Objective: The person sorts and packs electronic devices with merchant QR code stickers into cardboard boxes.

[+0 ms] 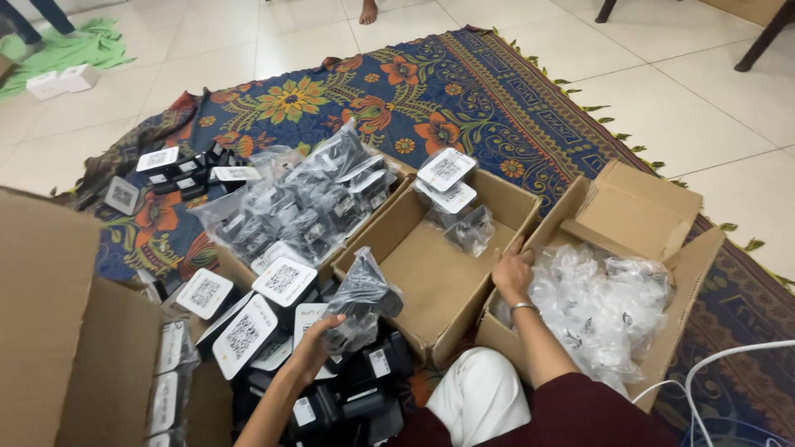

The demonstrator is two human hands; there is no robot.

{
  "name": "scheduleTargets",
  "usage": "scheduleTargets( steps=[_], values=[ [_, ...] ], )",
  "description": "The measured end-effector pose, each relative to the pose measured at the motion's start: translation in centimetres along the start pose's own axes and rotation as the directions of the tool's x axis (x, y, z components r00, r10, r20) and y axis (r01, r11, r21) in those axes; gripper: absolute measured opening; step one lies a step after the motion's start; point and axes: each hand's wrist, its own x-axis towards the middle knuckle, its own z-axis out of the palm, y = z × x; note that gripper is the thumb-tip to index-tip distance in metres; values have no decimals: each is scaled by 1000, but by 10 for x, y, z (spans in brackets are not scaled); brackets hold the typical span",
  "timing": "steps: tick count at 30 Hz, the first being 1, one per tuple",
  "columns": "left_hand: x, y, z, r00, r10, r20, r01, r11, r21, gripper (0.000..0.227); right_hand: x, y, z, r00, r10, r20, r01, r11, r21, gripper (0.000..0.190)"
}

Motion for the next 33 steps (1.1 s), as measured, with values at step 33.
scheduleTargets(
  steps=[33],
  values=[
    [-150,69,-70,532,623,573,-841,466,275,48,-329,-183,-73,24,-850,526,-945,152,290,89]
  ],
)
